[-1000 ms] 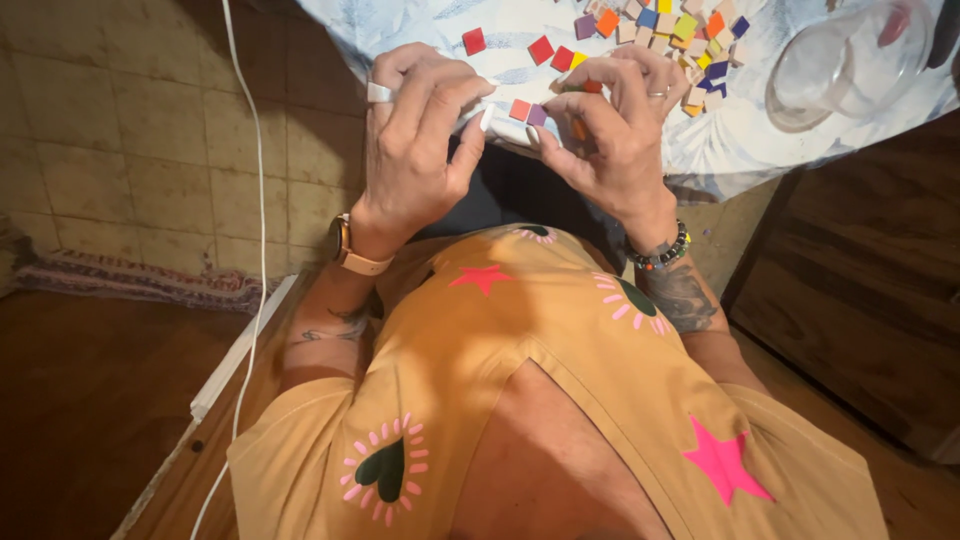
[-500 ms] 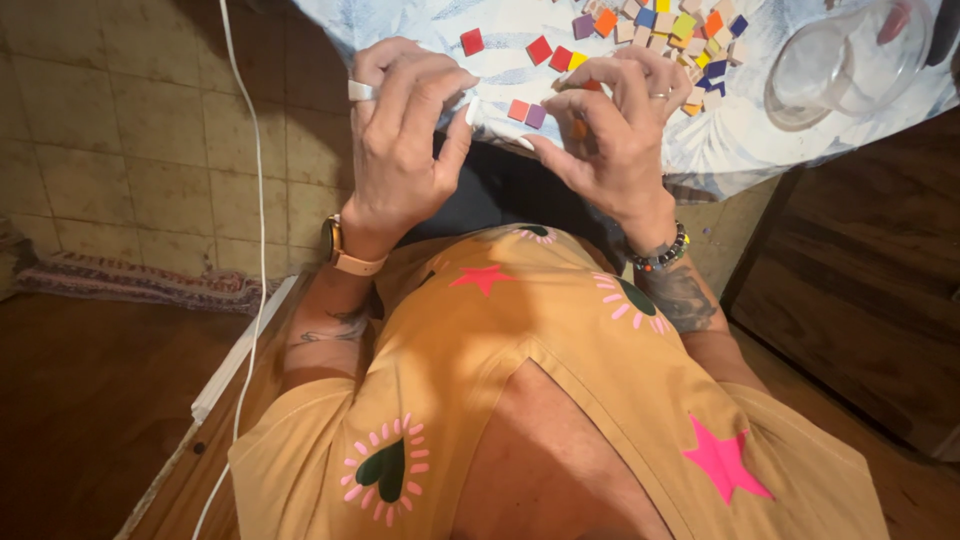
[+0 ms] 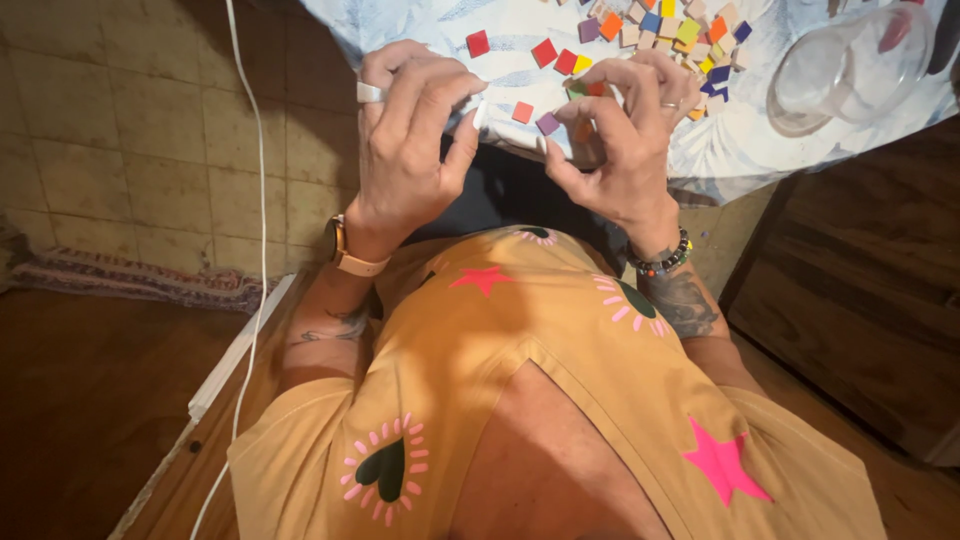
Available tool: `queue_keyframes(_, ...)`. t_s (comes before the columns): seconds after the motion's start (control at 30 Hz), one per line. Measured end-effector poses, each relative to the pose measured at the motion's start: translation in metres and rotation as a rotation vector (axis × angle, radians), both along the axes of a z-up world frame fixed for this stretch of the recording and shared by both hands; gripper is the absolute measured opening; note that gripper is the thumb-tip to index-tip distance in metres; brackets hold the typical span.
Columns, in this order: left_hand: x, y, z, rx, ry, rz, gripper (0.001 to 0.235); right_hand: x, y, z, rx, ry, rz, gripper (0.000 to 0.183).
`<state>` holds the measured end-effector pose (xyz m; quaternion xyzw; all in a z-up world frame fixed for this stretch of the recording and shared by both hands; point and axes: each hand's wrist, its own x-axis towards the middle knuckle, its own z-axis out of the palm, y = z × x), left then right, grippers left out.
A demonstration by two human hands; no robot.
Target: Arranging small colored mosaic tiles on a table to create a pattern or sort them.
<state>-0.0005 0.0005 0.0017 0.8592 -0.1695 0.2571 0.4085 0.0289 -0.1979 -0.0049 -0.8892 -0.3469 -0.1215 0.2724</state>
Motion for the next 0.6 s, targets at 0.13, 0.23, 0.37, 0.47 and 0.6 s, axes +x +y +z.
queue_keyframes(0.13,0.0009,0.0000,-0.0010,-0.007,-0.005,0.002,0.009,0.0006,0.0020,-0.0007,0.032,-0.004,-0.003,0.011)
queue_keyframes(0.23,0.0008,-0.0001,-0.0009,-0.010,-0.002,0.002,0.009,0.0014,0.0031,-0.0009,0.051,0.013,0.019,0.010)
queue_keyframes(0.37,0.0009,0.0011,0.0012,-0.003,0.007,-0.004,0.009,0.0025,0.0052,0.0017,0.077,0.028,0.047,0.009)
queue_keyframes(0.47,0.0018,0.0006,0.0006,-0.012,0.000,0.004,0.009,0.0039,0.0056,0.0008,0.082,0.015,0.058,0.008)
queue_keyframes(0.6,0.0021,0.0010,-0.0008,-0.015,0.008,0.004,0.009,0.0035,0.0052,-0.0008,0.066,0.008,0.040,0.009)
